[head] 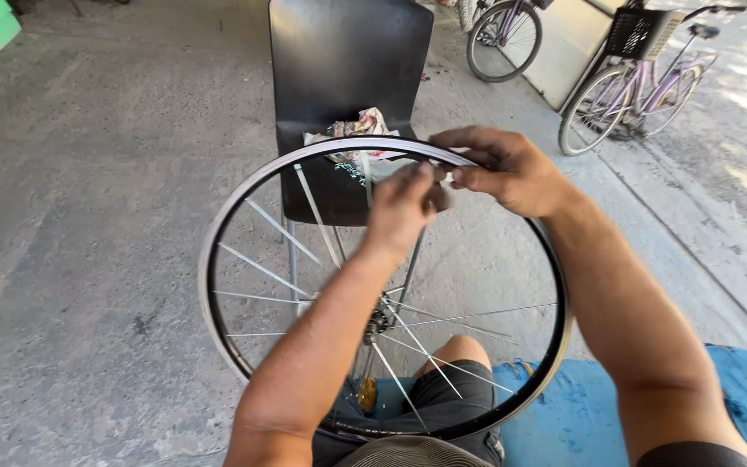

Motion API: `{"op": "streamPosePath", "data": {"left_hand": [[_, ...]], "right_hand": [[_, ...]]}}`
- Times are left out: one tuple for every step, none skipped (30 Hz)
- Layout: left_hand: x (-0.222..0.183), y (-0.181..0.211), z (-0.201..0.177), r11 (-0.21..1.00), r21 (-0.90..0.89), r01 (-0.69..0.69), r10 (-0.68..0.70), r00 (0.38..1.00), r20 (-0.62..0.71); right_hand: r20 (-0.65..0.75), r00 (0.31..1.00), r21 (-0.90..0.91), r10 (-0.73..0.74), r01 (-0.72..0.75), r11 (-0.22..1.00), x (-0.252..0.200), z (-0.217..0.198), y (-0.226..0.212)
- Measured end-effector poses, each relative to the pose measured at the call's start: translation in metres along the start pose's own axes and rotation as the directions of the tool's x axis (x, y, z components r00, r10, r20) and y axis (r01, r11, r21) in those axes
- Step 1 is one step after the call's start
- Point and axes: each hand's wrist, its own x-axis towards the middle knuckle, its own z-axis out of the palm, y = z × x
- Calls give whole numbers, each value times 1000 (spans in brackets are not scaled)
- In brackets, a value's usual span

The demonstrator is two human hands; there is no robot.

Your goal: Inspecting and adjusting the tension of spokes on a bicycle wheel rim

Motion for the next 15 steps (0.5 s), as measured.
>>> {"op": "streamPosePath", "data": {"left_hand": [[-14,4,7,955,266,-130,143,989,-30],[-28,7,14,825,514,-235,285,958,-18],[-49,18,15,822,521,-229,283,959,-26],[-69,30,16,674,648,-354,349,926,143],[-90,40,18,497,727,-474,376,872,312],[-94,46,4,495,735,-464,376,877,300],[-97,52,-10,546,724,-422,249,907,340],[-99,58,-24,591,715,-373,119,917,380],[-92,67,-41,594,720,-359,101,921,375],[-84,76,-58,548,823,-147,88,989,118],[-78,85,-76,491,866,91,86,985,-153],[-65,88,-96,480,870,113,65,984,-164],[-50,90,-114,403,914,50,151,981,-120],[-33,92,-131,318,948,-12,231,971,-65],[-13,86,-142,304,953,-11,213,975,-56]], "right_hand": [[-29,999,-103,28,-31,994,-4,-5,1],[-60,997,-204,54,-65,977,-8,-9,3],[-53,997,-195,55,-65,979,-15,-16,10],[-136,977,-445,167,-211,870,-21,-23,18],[-239,939,-651,246,-343,678,-27,-31,26],[-225,941,-649,251,-337,682,-39,-43,44],[-324,882,-539,343,-470,699,-53,-54,64],[-405,802,-413,440,-589,695,-66,-66,85],[-402,795,-399,454,-599,694,-79,-69,88],[-503,695,-380,514,-712,590,-92,-73,93],[-590,579,-344,563,-811,473,-105,-74,99],[-579,568,-329,584,-819,470,-122,-83,120],[-638,508,-269,579,-851,451,-142,-90,141],[-691,442,-206,573,-879,430,-162,-97,161],[-688,428,-182,586,-884,431,-187,-108,180]]}}
